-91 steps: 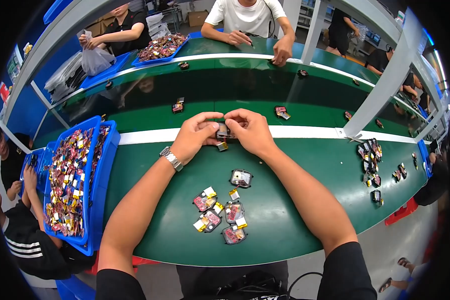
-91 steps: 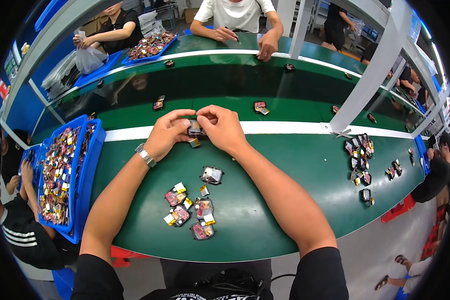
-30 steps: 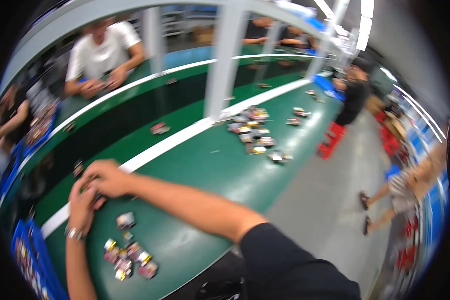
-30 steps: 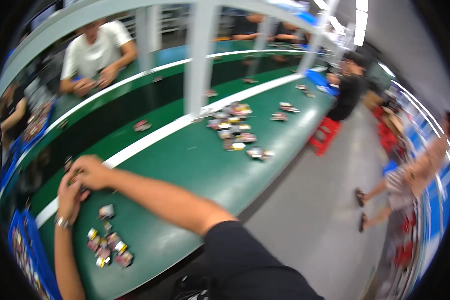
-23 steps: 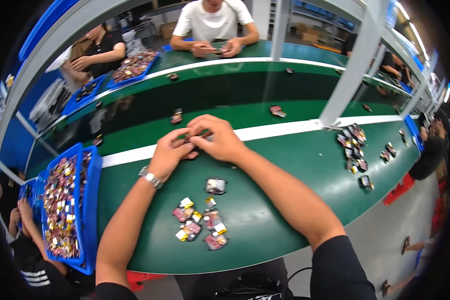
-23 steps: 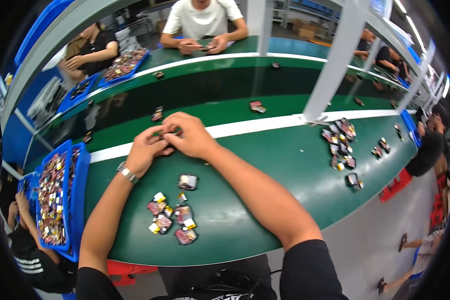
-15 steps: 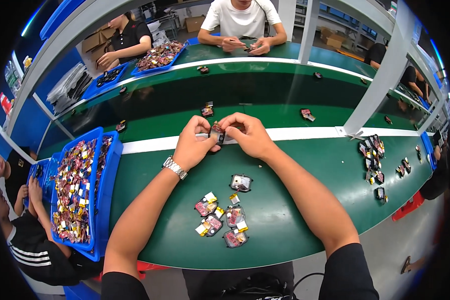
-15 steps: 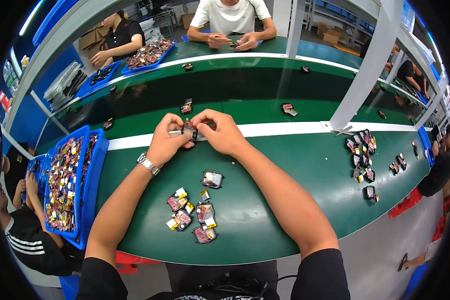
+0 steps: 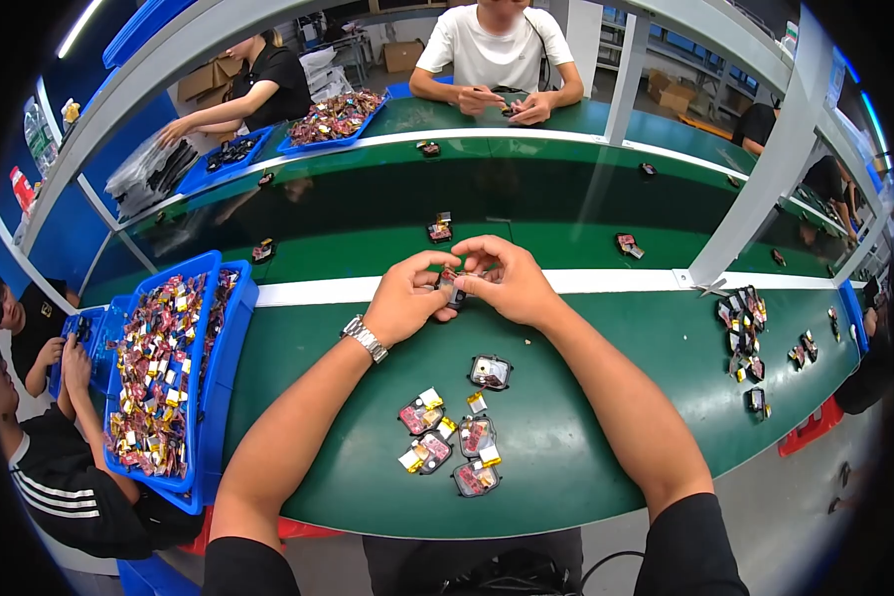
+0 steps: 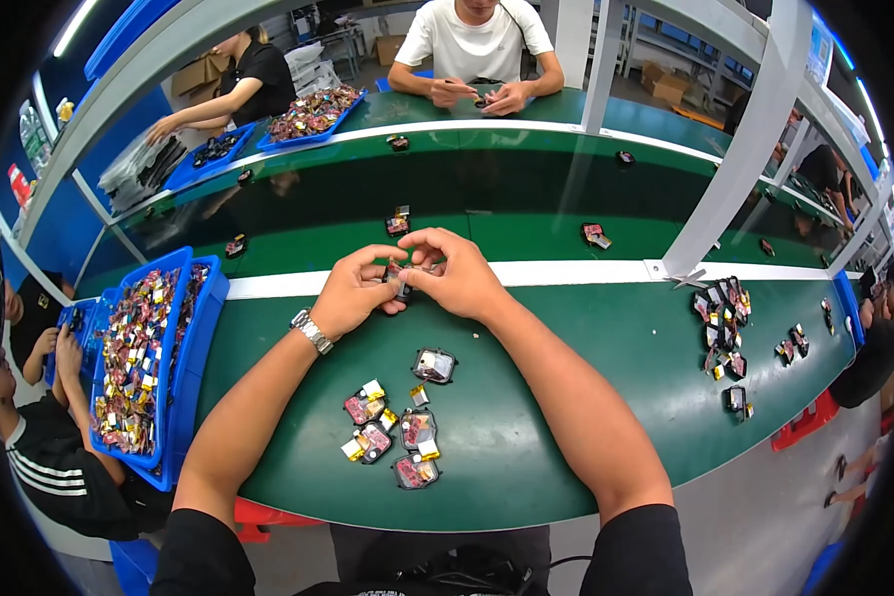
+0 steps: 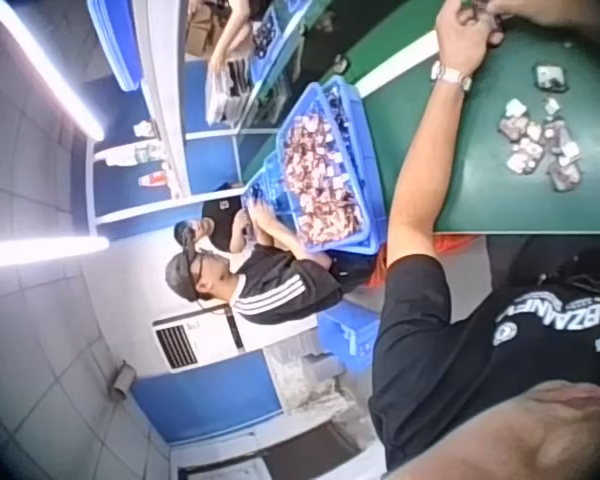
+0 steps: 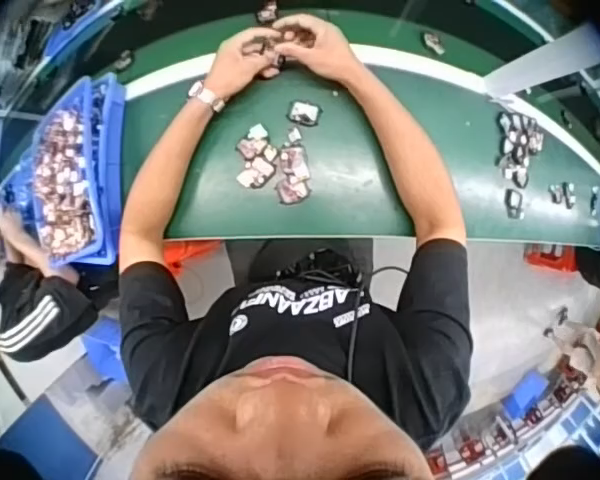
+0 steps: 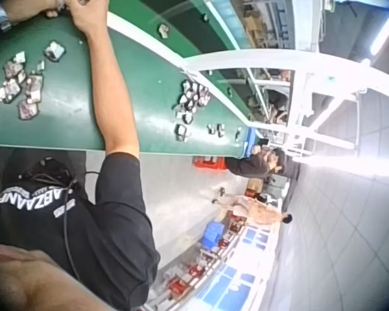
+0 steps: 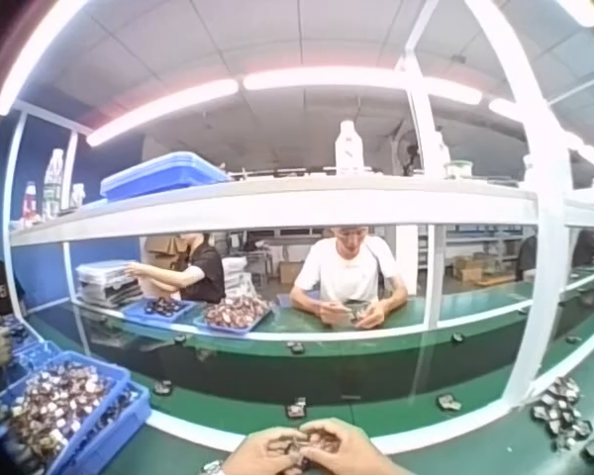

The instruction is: Assemble small electronic components on a factory conveyor line.

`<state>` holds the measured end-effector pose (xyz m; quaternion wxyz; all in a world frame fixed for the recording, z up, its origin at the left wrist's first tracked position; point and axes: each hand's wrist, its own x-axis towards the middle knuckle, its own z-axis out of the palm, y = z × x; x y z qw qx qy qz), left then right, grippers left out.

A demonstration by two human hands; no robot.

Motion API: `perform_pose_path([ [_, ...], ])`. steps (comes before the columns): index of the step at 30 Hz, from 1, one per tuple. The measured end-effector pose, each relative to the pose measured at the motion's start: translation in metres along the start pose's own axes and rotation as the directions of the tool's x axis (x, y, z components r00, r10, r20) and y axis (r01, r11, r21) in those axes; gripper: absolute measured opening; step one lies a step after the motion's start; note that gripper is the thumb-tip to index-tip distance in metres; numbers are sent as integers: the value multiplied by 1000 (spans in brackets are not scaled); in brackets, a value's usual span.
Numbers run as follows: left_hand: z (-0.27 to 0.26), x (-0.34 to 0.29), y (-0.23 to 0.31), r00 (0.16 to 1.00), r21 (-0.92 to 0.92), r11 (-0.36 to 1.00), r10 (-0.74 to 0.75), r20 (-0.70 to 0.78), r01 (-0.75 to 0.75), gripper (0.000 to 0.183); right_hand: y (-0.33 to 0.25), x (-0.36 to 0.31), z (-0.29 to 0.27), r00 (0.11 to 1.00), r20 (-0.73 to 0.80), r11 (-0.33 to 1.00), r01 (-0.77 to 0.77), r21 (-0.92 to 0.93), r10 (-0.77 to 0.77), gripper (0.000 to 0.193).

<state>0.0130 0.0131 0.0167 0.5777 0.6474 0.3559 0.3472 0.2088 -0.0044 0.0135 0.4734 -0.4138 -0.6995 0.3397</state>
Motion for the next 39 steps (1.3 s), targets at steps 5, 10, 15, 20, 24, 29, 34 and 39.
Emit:
perform_pose_path([
  [5,0,0,-2,999,-62,998,-26,-43,23,31,-11,-3,6,997,-30,977,61,-204,-69,17],
  [10,-2,2,0,999,24,999,-45,-26,45,32,1,-1,7,947,-56,925,295,-241,-317,6],
  [15,-3,-1,1,999,100,994,46,-18,-44,32,16,3,1,966,187,896,-236,376,176,12],
  [20,-7,-3,-1,995,213,974,83,-49,-71,28,6,2,7,997,-17,978,-64,197,69,19],
  [24,-4,-2,3,996,261,964,60,-69,-40,34,6,1,4,998,-50,999,-29,38,31,19],
  [29,-6,0,2,995,224,974,57,-77,-38,39,2,-4,11,1000,1,999,30,15,-30,19],
  [34,-8,2,-2,1000,-78,996,29,-10,-29,39,-12,-9,19,993,-10,965,114,-235,-120,16],
  [39,-13,3,-2,998,-124,992,-6,59,13,44,-21,-9,14,980,14,879,186,-438,-200,12],
])
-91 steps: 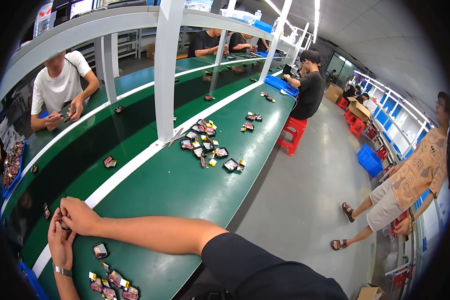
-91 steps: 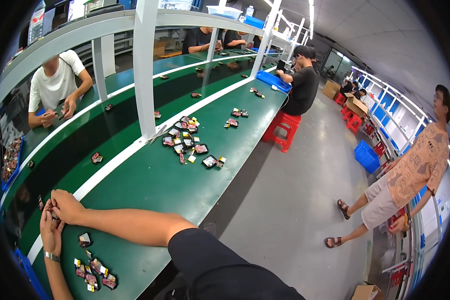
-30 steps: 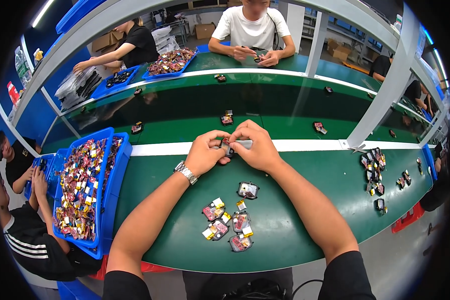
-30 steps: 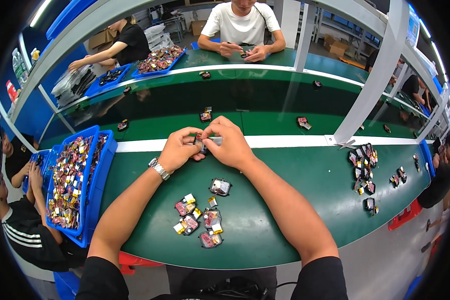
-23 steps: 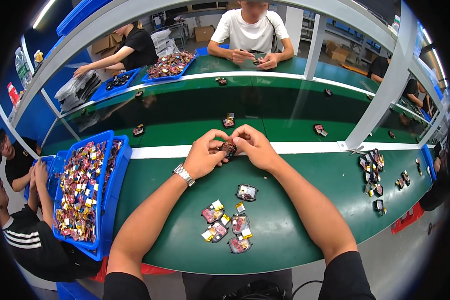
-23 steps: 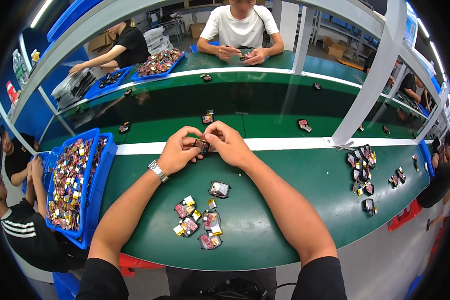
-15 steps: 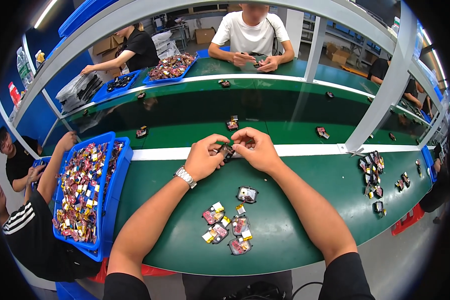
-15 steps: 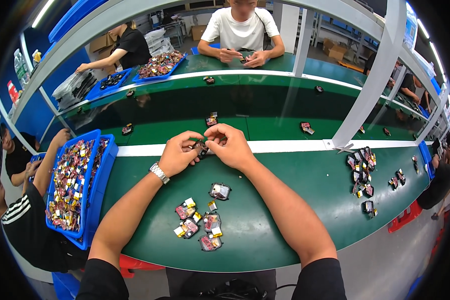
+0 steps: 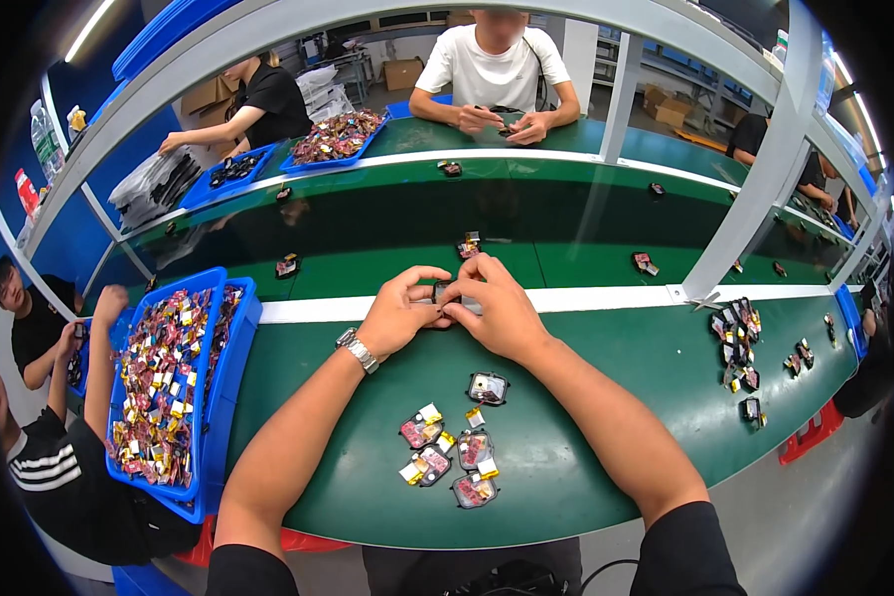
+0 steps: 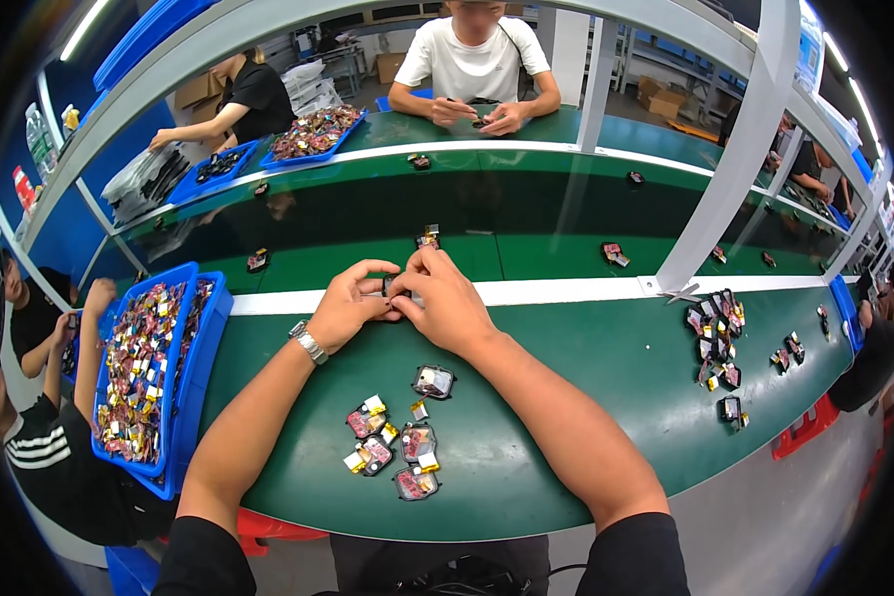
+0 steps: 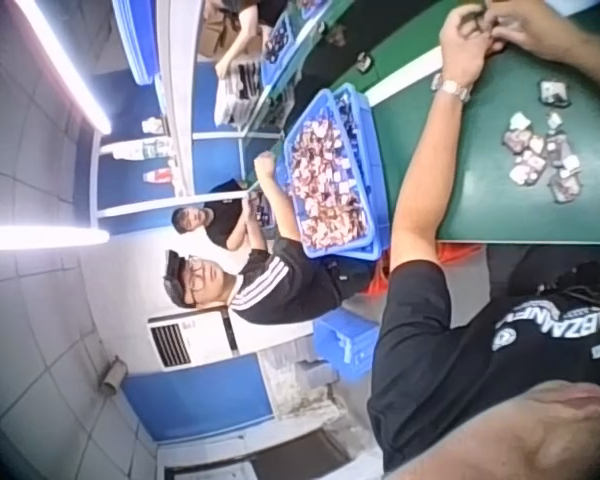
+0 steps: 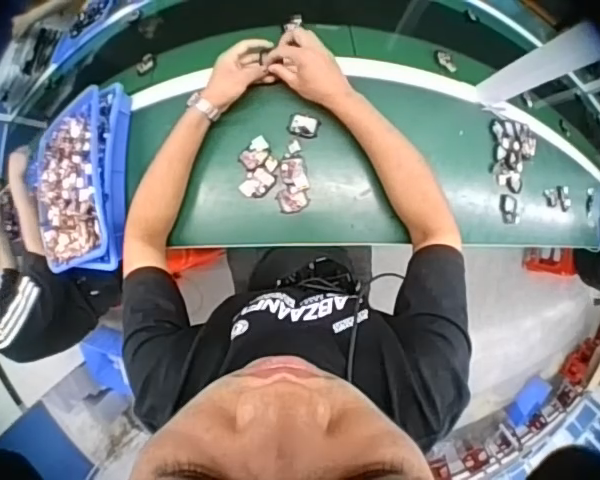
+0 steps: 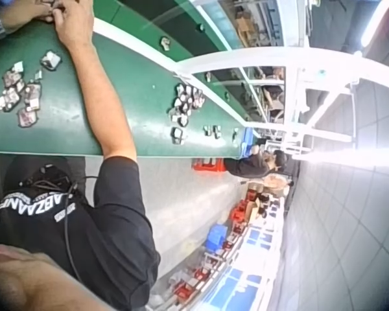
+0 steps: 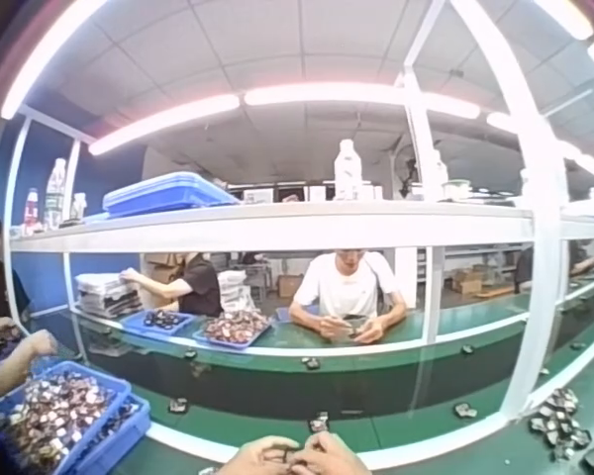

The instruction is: Assemble small electronic components on a factory conveyor line.

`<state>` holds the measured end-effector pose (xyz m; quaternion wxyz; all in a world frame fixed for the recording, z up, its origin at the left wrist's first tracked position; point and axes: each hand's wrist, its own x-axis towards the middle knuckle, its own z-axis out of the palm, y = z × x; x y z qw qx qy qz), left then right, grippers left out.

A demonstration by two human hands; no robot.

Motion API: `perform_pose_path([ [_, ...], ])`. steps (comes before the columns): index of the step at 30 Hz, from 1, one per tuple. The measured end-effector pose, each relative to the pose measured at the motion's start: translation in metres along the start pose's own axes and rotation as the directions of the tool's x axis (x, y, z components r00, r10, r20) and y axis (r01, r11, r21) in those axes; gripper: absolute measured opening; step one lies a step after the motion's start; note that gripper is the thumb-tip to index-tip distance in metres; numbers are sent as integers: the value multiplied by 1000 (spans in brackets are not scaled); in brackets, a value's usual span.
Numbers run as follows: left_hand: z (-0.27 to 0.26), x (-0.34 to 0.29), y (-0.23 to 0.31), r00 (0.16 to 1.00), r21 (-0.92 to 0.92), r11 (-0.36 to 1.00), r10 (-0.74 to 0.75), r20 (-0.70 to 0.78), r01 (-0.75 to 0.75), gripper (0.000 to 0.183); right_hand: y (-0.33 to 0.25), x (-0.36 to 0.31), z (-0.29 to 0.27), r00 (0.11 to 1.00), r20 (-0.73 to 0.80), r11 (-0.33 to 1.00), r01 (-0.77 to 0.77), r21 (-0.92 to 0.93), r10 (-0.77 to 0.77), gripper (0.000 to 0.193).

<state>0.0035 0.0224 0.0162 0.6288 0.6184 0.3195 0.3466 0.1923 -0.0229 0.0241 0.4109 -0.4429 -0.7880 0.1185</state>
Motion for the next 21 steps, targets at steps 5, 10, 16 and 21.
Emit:
perform_pose_path([
  [5,-4,-1,1,996,-58,998,18,85,-13,47,12,-2,1,1000,15,1000,-3,17,3,10],
  [10,-5,-3,3,992,-61,998,7,130,0,43,16,-2,5,1000,19,1000,5,26,-5,9],
  [16,-8,-1,0,992,-112,994,-2,125,16,39,20,-2,3,998,64,997,7,75,-11,9],
  [21,-8,-2,1,994,-150,988,-12,112,29,27,21,1,6,985,72,937,-174,302,160,11],
])
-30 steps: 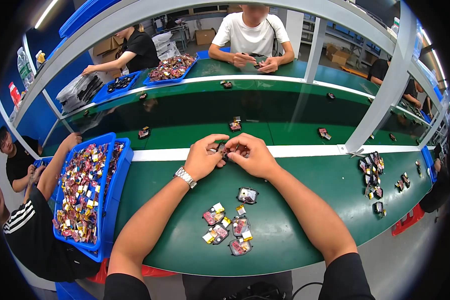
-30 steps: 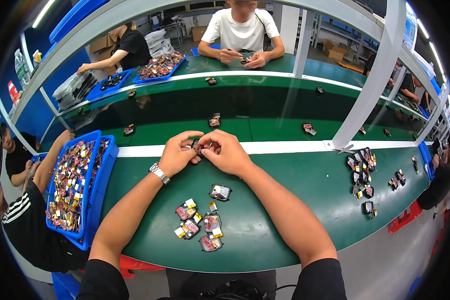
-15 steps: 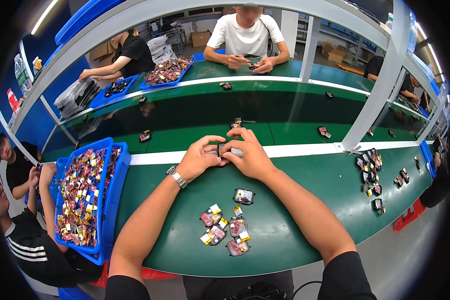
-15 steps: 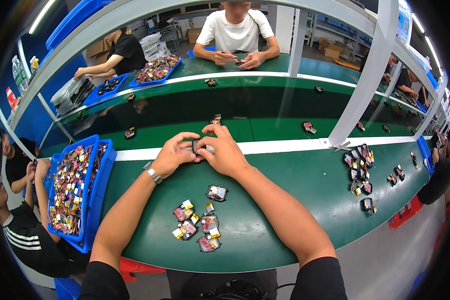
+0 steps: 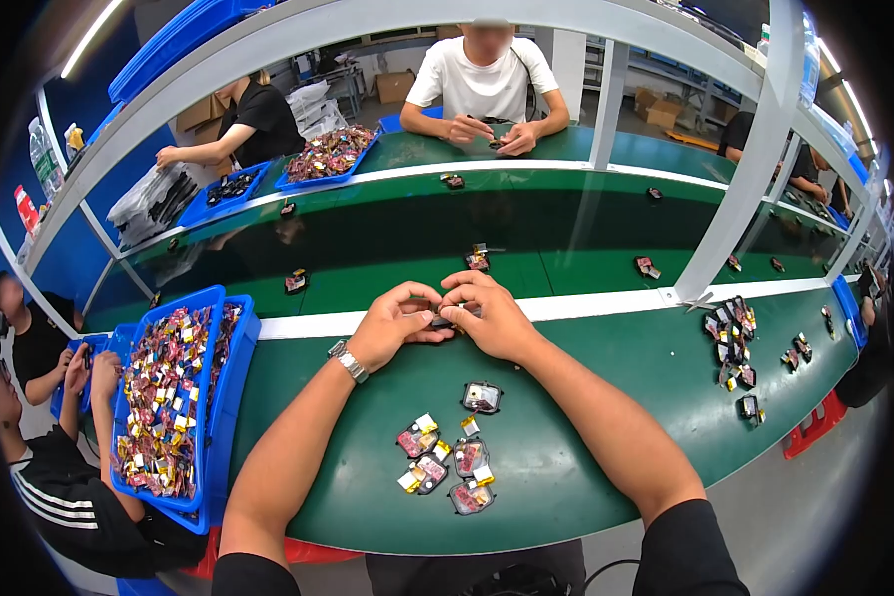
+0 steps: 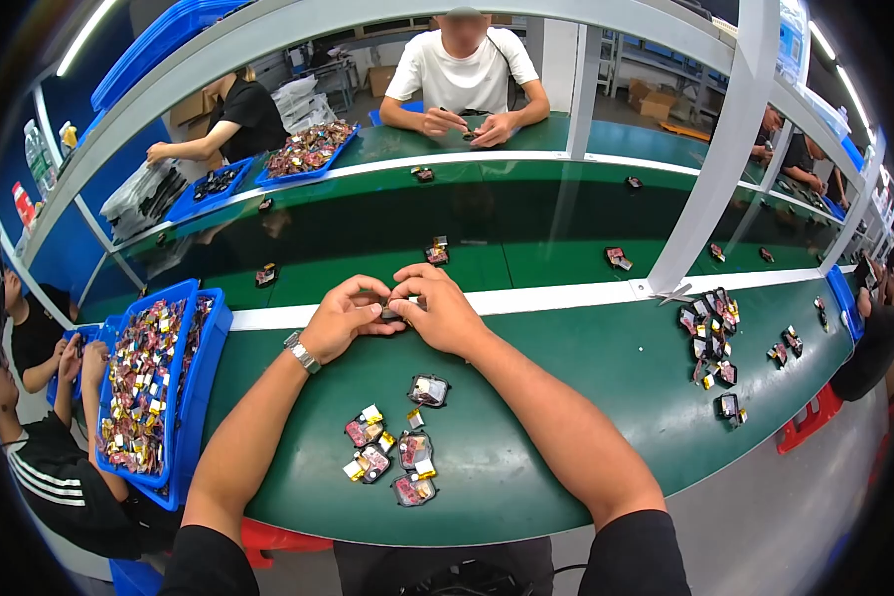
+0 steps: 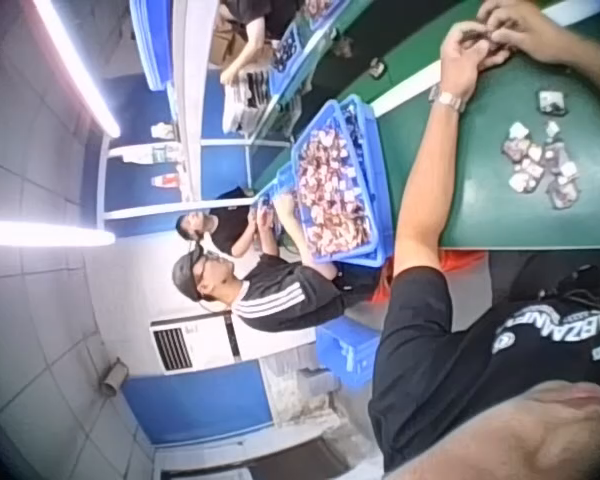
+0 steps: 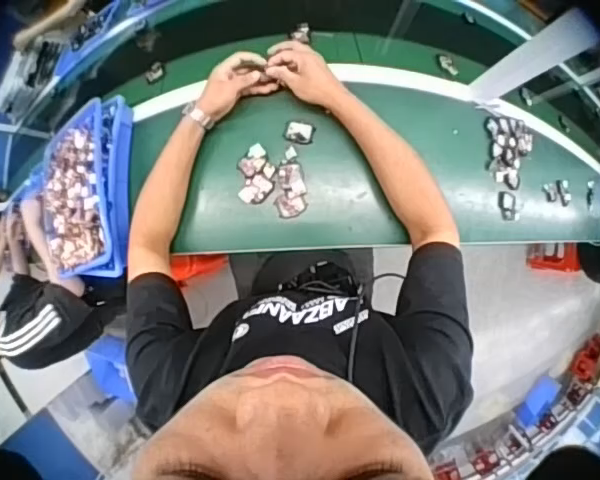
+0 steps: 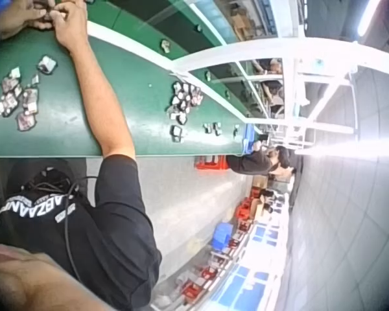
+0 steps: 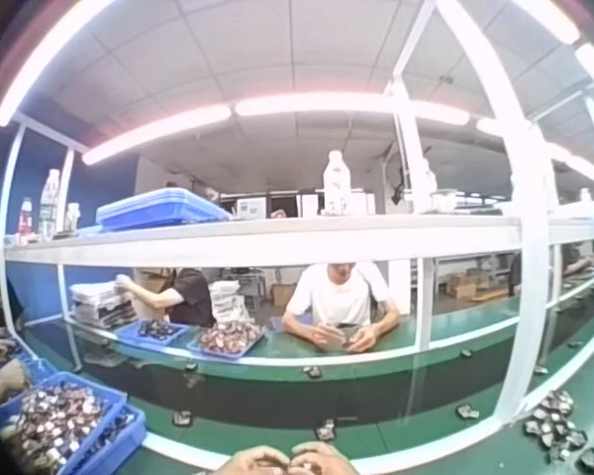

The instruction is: Assemble small electronic components on a factory conveyor line.

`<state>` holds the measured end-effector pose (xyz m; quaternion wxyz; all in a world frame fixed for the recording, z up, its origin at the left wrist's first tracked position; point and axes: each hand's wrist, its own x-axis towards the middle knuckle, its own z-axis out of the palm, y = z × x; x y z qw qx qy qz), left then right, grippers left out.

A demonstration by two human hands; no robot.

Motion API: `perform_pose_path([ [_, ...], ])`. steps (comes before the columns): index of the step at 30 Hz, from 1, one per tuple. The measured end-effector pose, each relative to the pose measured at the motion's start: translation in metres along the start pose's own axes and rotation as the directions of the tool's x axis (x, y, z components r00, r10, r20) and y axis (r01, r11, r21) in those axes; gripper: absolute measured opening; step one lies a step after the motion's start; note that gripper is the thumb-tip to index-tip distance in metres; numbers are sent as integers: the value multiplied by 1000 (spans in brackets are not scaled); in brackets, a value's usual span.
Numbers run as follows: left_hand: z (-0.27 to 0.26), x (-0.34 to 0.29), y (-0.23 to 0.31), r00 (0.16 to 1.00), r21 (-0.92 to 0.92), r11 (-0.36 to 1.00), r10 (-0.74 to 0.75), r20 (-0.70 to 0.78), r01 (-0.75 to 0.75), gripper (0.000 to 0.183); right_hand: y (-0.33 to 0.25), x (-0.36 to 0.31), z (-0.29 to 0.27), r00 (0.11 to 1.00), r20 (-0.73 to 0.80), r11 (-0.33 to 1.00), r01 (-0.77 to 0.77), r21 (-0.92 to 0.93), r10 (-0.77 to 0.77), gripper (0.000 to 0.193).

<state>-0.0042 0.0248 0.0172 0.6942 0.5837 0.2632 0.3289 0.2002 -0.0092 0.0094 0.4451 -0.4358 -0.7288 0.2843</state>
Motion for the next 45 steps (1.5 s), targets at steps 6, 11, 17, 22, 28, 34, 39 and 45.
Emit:
perform_pose_path([
  [6,3,-1,0,1000,77,997,13,-9,-13,15,2,0,-1,997,7,993,-73,89,73,13],
  [11,2,1,-3,999,54,998,-7,-44,10,12,4,0,-1,998,26,997,-60,48,59,13],
  [17,0,2,-7,1000,135,991,-5,-28,9,17,10,-2,-1,994,109,999,20,43,-25,12],
  [22,7,1,-3,999,106,994,18,-48,-13,30,0,-6,7,992,-45,977,105,-183,-115,11],
  [28,2,1,-5,999,55,998,32,-26,-31,33,-5,-8,11,977,-117,963,150,-224,-179,10],
  [34,-1,0,-3,999,-18,999,40,-7,-41,31,-5,-7,13,970,-142,972,178,-152,-200,12],
  [39,-3,1,-7,999,-23,999,41,2,-41,30,-1,-8,19,969,-191,983,135,-127,-157,13],
  [45,-1,-3,-6,998,-15,998,58,-16,-58,30,-8,-10,26,960,-252,991,98,-94,-119,13],
])
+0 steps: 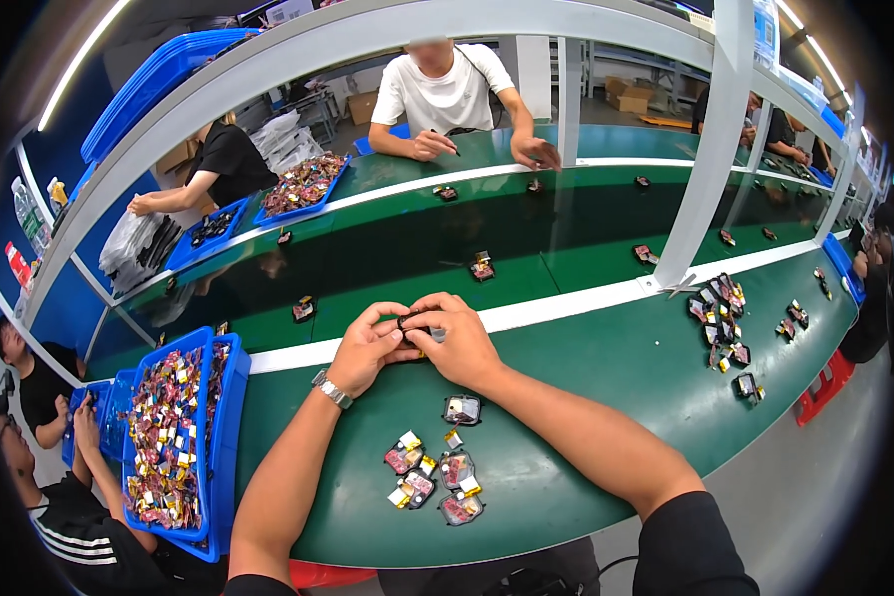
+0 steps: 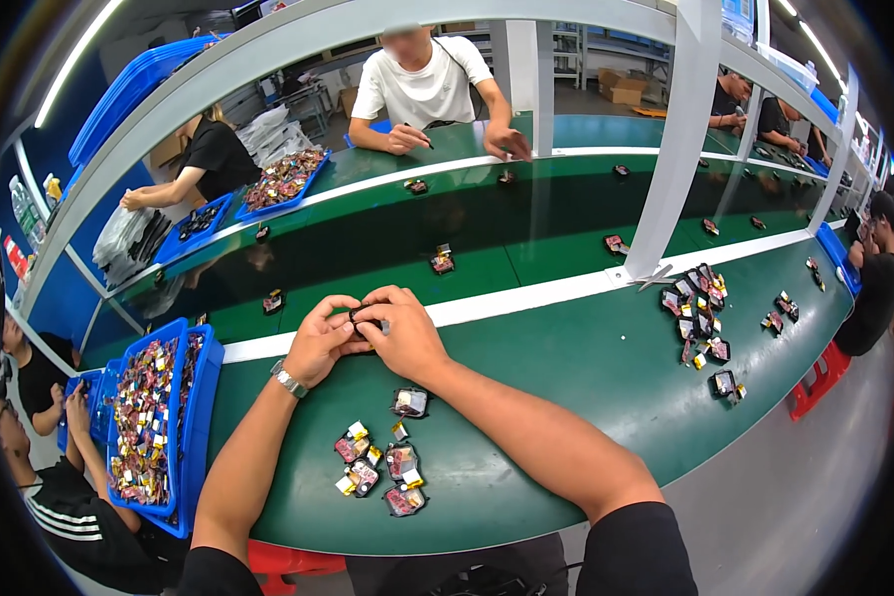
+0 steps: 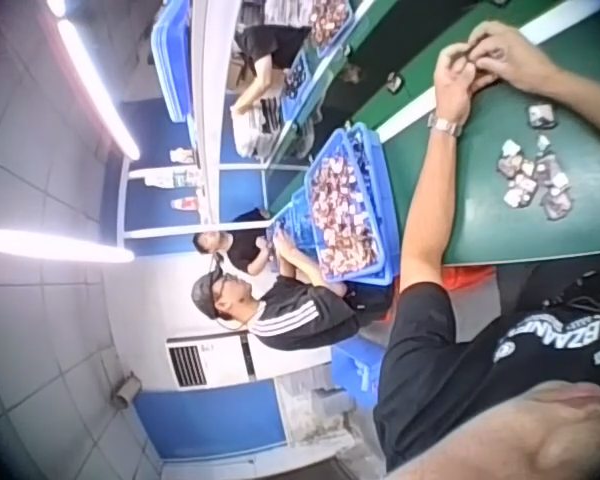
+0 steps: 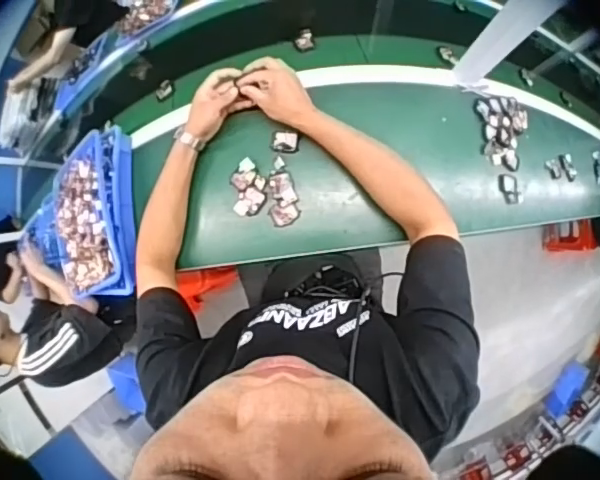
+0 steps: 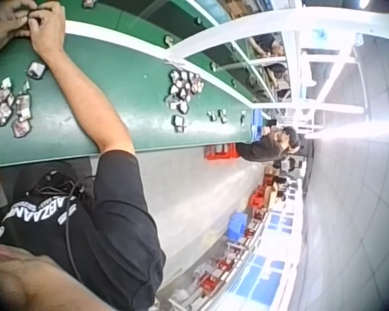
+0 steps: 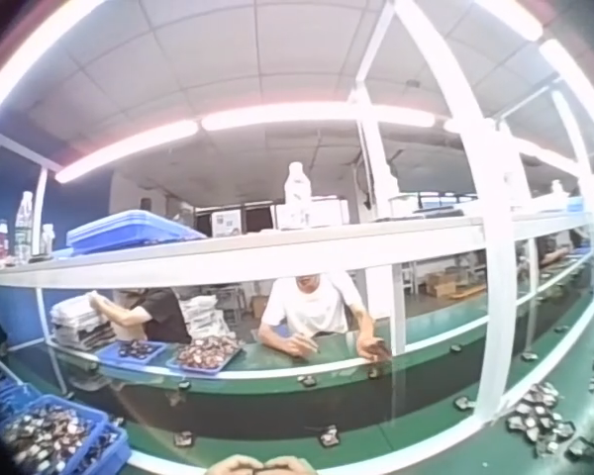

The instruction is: Assemble small electronic components on a factory conveyor line.

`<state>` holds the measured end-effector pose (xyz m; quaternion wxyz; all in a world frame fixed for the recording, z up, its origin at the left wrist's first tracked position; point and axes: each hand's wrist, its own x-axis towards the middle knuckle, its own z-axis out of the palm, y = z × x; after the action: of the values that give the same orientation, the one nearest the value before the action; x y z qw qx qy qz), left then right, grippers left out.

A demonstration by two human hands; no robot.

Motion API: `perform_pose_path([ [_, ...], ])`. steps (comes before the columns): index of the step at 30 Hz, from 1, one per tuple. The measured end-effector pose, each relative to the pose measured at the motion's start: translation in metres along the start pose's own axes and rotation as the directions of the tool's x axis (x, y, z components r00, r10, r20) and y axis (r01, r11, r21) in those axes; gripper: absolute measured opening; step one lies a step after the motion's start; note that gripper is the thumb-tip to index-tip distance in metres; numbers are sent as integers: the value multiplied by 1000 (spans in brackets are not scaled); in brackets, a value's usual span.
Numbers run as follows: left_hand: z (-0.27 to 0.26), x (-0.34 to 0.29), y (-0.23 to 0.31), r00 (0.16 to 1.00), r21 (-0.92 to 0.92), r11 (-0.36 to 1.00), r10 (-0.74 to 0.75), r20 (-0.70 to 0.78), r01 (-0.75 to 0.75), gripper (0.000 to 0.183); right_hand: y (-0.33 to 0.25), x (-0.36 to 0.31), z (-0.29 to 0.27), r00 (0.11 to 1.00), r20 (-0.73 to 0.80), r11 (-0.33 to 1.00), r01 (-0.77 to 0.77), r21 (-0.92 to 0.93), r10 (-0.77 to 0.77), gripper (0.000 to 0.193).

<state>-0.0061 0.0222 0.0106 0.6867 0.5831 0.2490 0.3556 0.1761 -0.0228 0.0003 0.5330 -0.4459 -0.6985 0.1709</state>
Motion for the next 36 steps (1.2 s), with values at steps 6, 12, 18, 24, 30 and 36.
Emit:
perform_pose_path([
  [6,-2,10,-14,995,-71,993,94,45,-90,40,3,-5,-3,985,-82,985,147,-93,-155,15],
  [12,-22,1,-16,990,100,990,110,-83,-102,38,1,3,18,980,-153,992,129,19,-124,9],
  [18,-6,13,-21,994,55,995,85,-75,-81,29,8,-1,5,990,-140,997,31,67,-22,4],
  [24,-11,10,-21,987,52,993,114,-116,-108,32,5,0,1,967,-100,972,234,-29,-236,5],
  [30,-4,8,-18,988,34,994,109,-106,-106,33,8,0,6,980,-119,987,159,12,-157,4],
  [36,1,11,-18,989,-7,994,107,-103,-109,32,9,0,-2,983,-84,986,165,-2,-164,5],
])
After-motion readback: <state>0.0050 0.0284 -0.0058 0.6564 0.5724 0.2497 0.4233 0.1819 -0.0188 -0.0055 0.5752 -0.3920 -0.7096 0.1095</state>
